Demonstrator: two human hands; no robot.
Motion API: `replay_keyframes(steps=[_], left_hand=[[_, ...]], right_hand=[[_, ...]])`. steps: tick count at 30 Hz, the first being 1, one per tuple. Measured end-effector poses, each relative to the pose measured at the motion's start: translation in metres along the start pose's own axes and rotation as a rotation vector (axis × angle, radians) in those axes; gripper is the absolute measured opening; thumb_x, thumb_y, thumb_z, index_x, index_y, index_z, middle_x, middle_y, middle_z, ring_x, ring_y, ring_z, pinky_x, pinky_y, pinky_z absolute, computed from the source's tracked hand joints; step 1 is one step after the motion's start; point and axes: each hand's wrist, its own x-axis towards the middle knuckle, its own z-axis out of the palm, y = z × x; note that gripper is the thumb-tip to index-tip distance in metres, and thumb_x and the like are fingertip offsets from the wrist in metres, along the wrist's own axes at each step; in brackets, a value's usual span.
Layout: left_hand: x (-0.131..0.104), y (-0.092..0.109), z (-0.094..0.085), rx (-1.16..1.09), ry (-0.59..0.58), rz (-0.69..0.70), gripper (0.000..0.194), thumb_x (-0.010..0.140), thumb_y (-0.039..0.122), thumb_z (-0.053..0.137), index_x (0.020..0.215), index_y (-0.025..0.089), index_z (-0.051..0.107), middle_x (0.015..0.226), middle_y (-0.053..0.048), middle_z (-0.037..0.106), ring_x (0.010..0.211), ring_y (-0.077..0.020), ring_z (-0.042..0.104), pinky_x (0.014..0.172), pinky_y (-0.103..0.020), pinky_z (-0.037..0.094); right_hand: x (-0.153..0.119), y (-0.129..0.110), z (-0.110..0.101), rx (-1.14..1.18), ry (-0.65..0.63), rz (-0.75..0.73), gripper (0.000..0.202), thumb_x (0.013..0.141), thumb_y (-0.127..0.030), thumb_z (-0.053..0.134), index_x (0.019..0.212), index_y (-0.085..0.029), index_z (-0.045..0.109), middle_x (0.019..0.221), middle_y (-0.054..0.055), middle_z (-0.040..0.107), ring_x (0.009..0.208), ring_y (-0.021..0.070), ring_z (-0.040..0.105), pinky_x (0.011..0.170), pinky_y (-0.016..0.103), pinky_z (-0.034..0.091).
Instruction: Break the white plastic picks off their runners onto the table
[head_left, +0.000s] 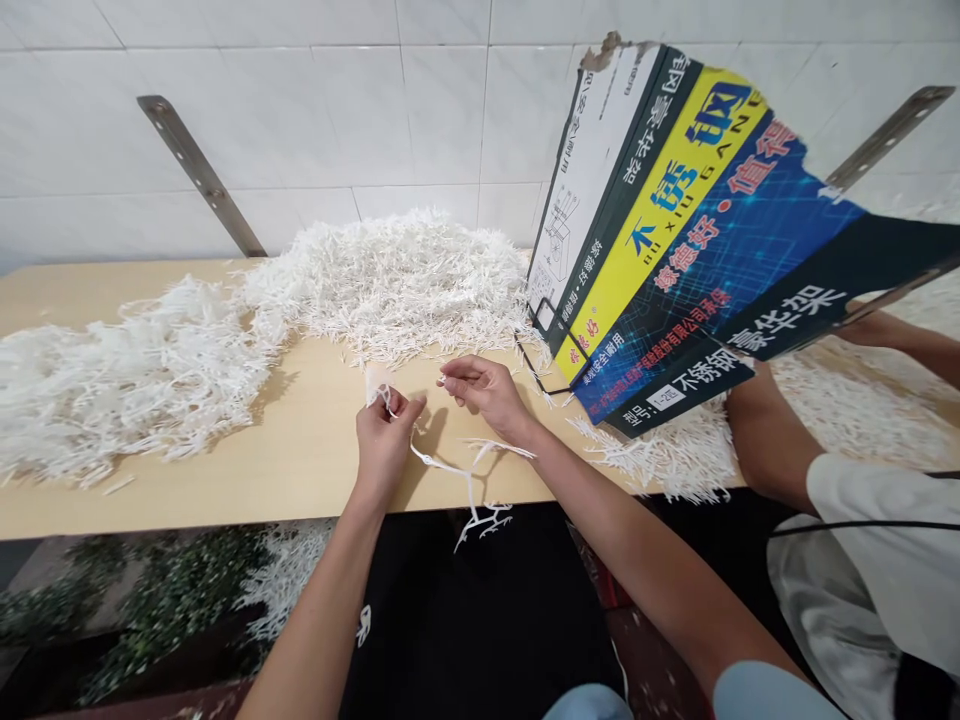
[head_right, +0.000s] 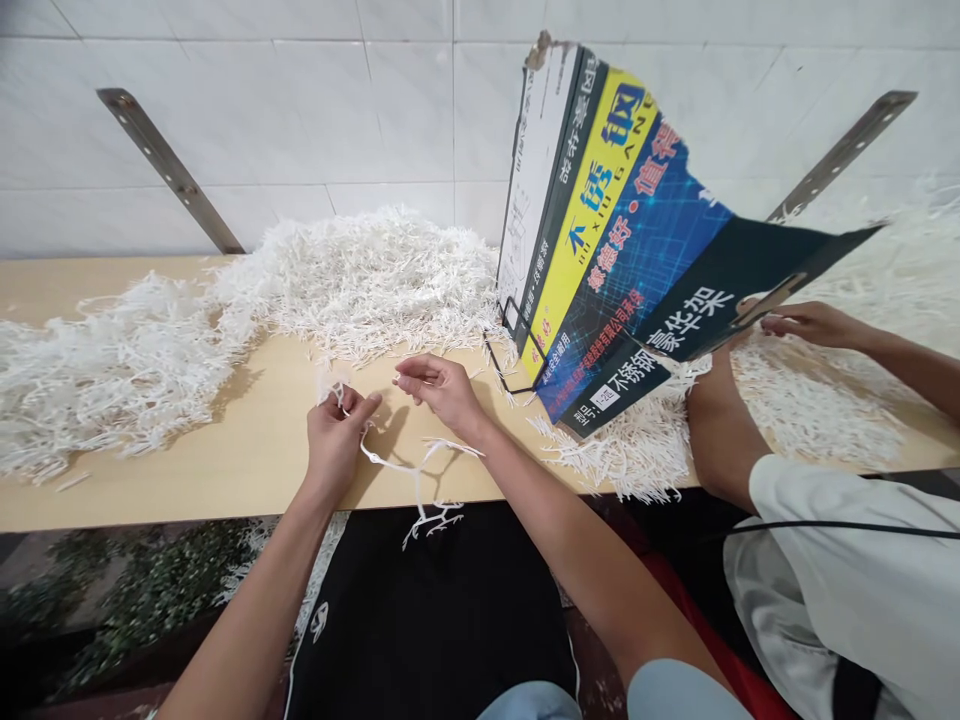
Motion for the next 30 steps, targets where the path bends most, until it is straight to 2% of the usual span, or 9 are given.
replay_keyframes(steps=[3, 7, 9, 11, 13, 17, 19, 24, 30], left_hand=[[-0.001, 0.002, -0.001, 0.082, -0.019, 0.003, 0.044, 0.085, 0.046, 0.073, 0.063, 0.020, 0.046, 0.057, 0.006, 0.042, 0.054, -0.0095, 0.037, 0.055, -0.025, 0.031], [-0.002, 0.005, -0.002, 0.094, -0.174, 0.016, 0.032, 0.086, 0.048, 0.072, 0.093, 0.017, 0.074, 0.069, 0.001, 0.061, 0.063, -0.0130, 0.052, 0.061, -0.025, 0.039], [-0.002, 0.004, -0.003, 0.082, -0.243, -0.007, 0.037, 0.084, 0.049, 0.075, 0.102, 0.016, 0.077, 0.070, 0.000, 0.064, 0.063, -0.0136, 0.054, 0.060, -0.025, 0.040], [-0.003, 0.003, -0.003, 0.110, -0.268, -0.020, 0.038, 0.080, 0.047, 0.079, 0.102, 0.016, 0.078, 0.065, 0.001, 0.060, 0.059, -0.0126, 0.050, 0.058, -0.025, 0.037], [-0.004, 0.001, -0.002, 0.157, -0.267, -0.008, 0.035, 0.079, 0.045, 0.080, 0.099, 0.016, 0.079, 0.063, 0.002, 0.058, 0.058, -0.0122, 0.048, 0.057, -0.025, 0.036], [-0.004, 0.000, 0.000, 0.156, -0.264, 0.056, 0.028, 0.087, 0.043, 0.071, 0.083, 0.017, 0.076, 0.075, -0.003, 0.068, 0.068, -0.0154, 0.057, 0.065, -0.026, 0.041], [-0.003, -0.001, 0.000, 0.159, -0.248, 0.061, 0.028, 0.088, 0.043, 0.068, 0.079, 0.017, 0.073, 0.073, -0.002, 0.068, 0.068, -0.0153, 0.056, 0.065, -0.026, 0.040], [-0.001, -0.004, -0.003, 0.218, -0.253, -0.001, 0.033, 0.088, 0.042, 0.065, 0.068, 0.016, 0.064, 0.058, 0.002, 0.053, 0.057, -0.0123, 0.044, 0.056, -0.026, 0.032], [-0.001, -0.006, -0.003, 0.281, -0.168, -0.022, 0.035, 0.084, 0.037, 0.065, 0.059, 0.018, 0.050, 0.053, 0.005, 0.040, 0.053, -0.0105, 0.038, 0.052, -0.026, 0.026]], right_hand=[[-0.001, 0.000, 0.004, 0.025, -0.074, 0.012, 0.040, 0.068, -0.045, 0.090, 0.094, -0.019, 0.074, 0.083, 0.003, 0.074, 0.071, 0.0167, 0.070, 0.063, 0.029, 0.057], [-0.002, 0.000, 0.005, 0.054, -0.125, 0.027, 0.042, 0.065, -0.046, 0.093, 0.087, -0.018, 0.070, 0.072, 0.000, 0.070, 0.063, 0.0158, 0.069, 0.063, 0.030, 0.059], [-0.002, -0.001, 0.005, 0.070, -0.108, 0.033, 0.043, 0.063, -0.045, 0.094, 0.084, -0.019, 0.067, 0.072, -0.001, 0.069, 0.060, 0.0147, 0.067, 0.061, 0.030, 0.059], [-0.002, -0.002, 0.003, 0.085, -0.087, 0.036, 0.044, 0.063, -0.045, 0.094, 0.082, -0.019, 0.065, 0.072, -0.002, 0.068, 0.059, 0.0143, 0.067, 0.060, 0.029, 0.058], [-0.001, -0.002, 0.003, 0.079, -0.085, 0.034, 0.042, 0.065, -0.045, 0.093, 0.081, -0.019, 0.063, 0.070, -0.002, 0.067, 0.059, 0.0137, 0.065, 0.058, 0.027, 0.055], [-0.001, -0.004, 0.002, 0.014, -0.187, 0.062, 0.036, 0.071, -0.041, 0.089, 0.081, -0.018, 0.063, 0.070, -0.001, 0.067, 0.059, 0.0116, 0.061, 0.053, 0.023, 0.046], [-0.001, -0.004, 0.002, 0.007, -0.212, 0.083, 0.031, 0.074, -0.038, 0.085, 0.083, -0.019, 0.062, 0.071, -0.001, 0.067, 0.060, 0.0112, 0.060, 0.053, 0.022, 0.045], [0.000, -0.004, 0.002, 0.001, -0.258, 0.130, 0.022, 0.077, -0.026, 0.073, 0.096, -0.020, 0.063, 0.071, -0.003, 0.064, 0.058, 0.0107, 0.058, 0.050, 0.020, 0.043], [0.001, -0.002, 0.000, -0.042, -0.331, 0.124, 0.015, 0.079, -0.021, 0.064, 0.093, -0.021, 0.060, 0.063, -0.007, 0.054, 0.048, 0.0076, 0.044, 0.044, 0.019, 0.032]])
